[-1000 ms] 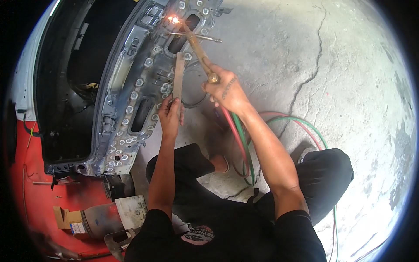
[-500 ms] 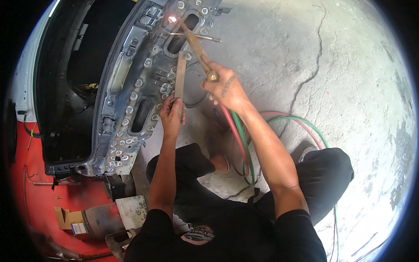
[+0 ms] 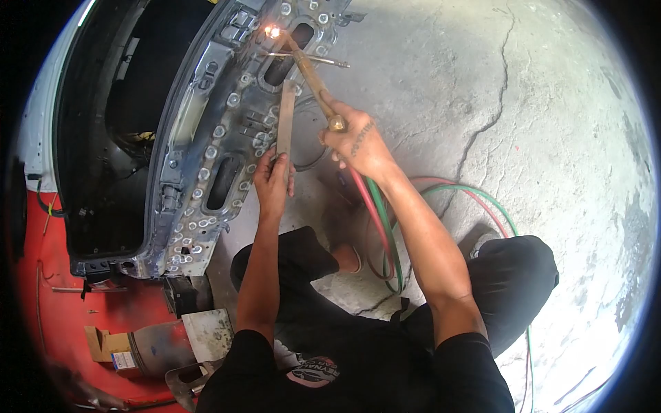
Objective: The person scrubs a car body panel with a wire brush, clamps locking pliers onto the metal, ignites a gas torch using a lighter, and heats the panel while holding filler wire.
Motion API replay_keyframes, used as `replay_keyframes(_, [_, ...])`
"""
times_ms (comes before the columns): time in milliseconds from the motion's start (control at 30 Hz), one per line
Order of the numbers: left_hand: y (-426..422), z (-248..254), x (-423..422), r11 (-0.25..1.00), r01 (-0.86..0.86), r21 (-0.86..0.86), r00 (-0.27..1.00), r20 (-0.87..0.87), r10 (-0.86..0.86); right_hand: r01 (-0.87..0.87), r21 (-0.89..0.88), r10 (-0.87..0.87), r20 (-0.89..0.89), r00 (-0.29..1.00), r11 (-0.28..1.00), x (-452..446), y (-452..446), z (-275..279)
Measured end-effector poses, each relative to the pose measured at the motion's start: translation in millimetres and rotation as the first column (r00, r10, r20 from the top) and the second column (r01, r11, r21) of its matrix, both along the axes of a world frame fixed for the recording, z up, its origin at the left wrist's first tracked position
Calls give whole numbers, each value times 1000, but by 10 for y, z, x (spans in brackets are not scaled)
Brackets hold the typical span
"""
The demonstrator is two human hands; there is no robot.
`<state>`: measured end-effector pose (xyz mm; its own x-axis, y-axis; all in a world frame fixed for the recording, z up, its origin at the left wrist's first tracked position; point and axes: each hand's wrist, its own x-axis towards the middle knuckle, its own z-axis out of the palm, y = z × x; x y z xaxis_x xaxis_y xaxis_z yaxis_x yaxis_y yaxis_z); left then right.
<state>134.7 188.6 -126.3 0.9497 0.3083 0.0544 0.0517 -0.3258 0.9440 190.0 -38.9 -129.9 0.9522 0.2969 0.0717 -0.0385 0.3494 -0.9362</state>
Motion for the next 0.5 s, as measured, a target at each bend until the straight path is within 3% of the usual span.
replay_keyframes(500, [-38,4,27,1000,-18,18,999,27,18,16,8,-16,0,1000,1000,27,-14,-47])
